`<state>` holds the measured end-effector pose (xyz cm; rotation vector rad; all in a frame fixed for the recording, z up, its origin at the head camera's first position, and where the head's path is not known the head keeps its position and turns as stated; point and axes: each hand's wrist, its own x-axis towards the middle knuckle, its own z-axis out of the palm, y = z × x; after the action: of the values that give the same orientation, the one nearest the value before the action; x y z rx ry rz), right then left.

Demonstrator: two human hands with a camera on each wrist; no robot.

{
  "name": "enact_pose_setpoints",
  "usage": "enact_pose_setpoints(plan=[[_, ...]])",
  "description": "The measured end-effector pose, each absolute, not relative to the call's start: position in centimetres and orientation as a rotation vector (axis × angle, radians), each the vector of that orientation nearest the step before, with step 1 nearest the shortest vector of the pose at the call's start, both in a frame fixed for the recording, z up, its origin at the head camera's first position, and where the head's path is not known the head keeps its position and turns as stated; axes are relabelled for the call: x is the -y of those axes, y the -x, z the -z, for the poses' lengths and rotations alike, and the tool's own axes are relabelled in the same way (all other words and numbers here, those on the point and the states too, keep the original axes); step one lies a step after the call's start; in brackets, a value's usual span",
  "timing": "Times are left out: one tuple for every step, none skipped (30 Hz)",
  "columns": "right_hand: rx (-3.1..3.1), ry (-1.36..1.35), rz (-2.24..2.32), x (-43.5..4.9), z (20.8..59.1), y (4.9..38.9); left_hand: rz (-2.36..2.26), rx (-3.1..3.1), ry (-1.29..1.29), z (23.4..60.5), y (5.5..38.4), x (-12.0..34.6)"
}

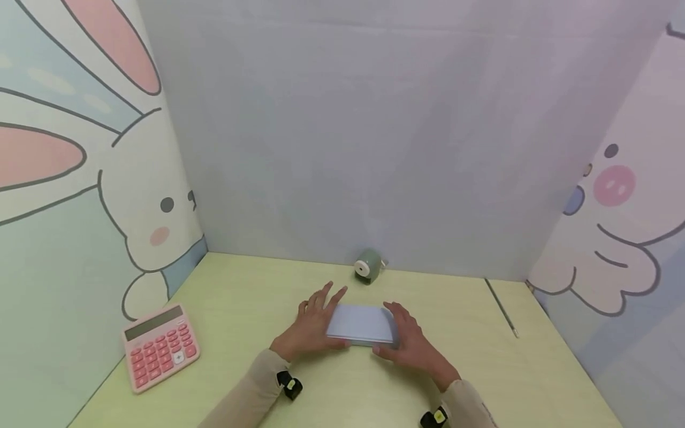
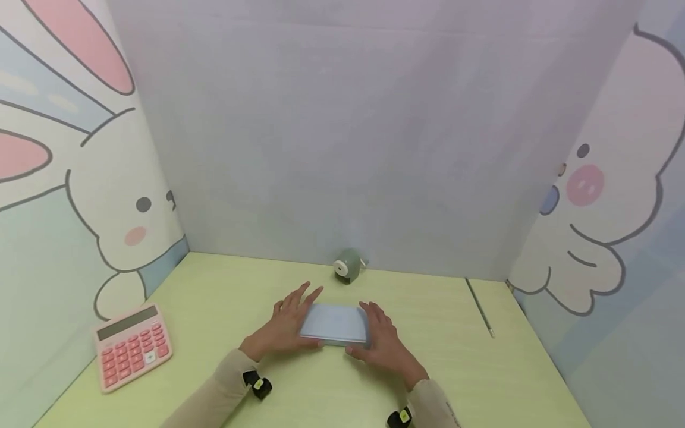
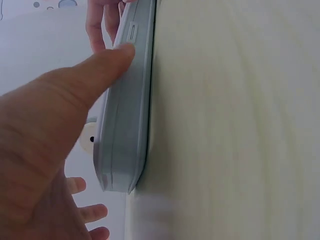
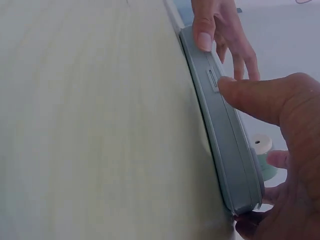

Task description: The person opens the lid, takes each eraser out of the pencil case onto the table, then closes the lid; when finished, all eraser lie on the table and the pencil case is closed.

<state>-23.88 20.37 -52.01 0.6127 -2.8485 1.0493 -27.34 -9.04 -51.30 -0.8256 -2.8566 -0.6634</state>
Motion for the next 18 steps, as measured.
enact_pose_setpoints(plan=[[2.839, -0.605, -1.048, -20.3, 52.2, 23.9, 0.702, 2.858, 0.828, 51.5, 27.3, 8.9], [2.829, -0.596, -1.044, -20.2, 52.3, 23.9, 0.743, 2.857, 0.829, 51.7, 27.4, 8.8], [2.823, -0.584, -1.041, -20.1, 52.5, 23.9, 0.782, 2.861, 0.824, 51.9, 27.4, 8.6], [2.816, -0.568, -1.050, -20.0, 52.6, 23.9, 0.821, 2.867, 0.818, 52.1, 27.3, 8.5], [2.811, -0.555, -1.040, -19.9, 52.7, 23.9, 0.860, 2.868, 0.812, 52.4, 27.3, 8.4], [2.808, -0.541, -1.035, -19.8, 52.8, 23.9, 0.893, 2.873, 0.802, 52.6, 27.2, 8.2], [2.806, -0.527, -1.028, -19.7, 52.8, 24.0, 0.925, 2.874, 0.790, 52.7, 27.2, 8.1], [2.800, -0.513, -1.020, -19.6, 52.9, 24.0, 0.958, 2.871, 0.775, 52.9, 27.1, 8.0], [2.792, -0.499, -1.010, -19.5, 52.9, 24.0, 0.979, 2.872, 0.757, 52.9, 27.0, 7.8], [2.782, -0.485, -1.007, -19.4, 52.9, 24.0, 1.010, 2.862, 0.742, 53.0, 26.9, 7.7], [2.772, -0.473, -0.999, -19.3, 52.9, 24.0, 1.038, 2.850, 0.724, 53.0, 26.8, 7.6], [2.762, -0.462, -0.997, -19.2, 52.9, 24.0, 1.065, 2.841, 0.701, 53.0, 26.8, 7.5], [2.754, -0.448, -1.000, -19.1, 52.9, 24.0, 1.086, 2.826, 0.682, 53.0, 26.7, 7.4], [2.744, -0.436, -0.999, -19.0, 53.0, 24.0, 1.105, 2.816, 0.661, 53.0, 26.7, 7.3], [2.734, -0.421, -1.007, -18.9, 53.0, 24.0, 1.122, 2.804, 0.642, 53.0, 26.7, 7.2], [2.724, -0.404, -1.019, -18.9, 53.0, 24.0, 1.140, 2.786, 0.626, 53.1, 26.6, 7.2], [2.716, -0.390, -1.025, -18.8, 53.1, 24.1, 1.146, 2.777, 0.611, 53.1, 26.6, 7.2], [2.707, -0.379, -1.036, -18.7, 53.1, 24.1, 1.150, 2.765, 0.597, 53.2, 26.6, 7.1]])
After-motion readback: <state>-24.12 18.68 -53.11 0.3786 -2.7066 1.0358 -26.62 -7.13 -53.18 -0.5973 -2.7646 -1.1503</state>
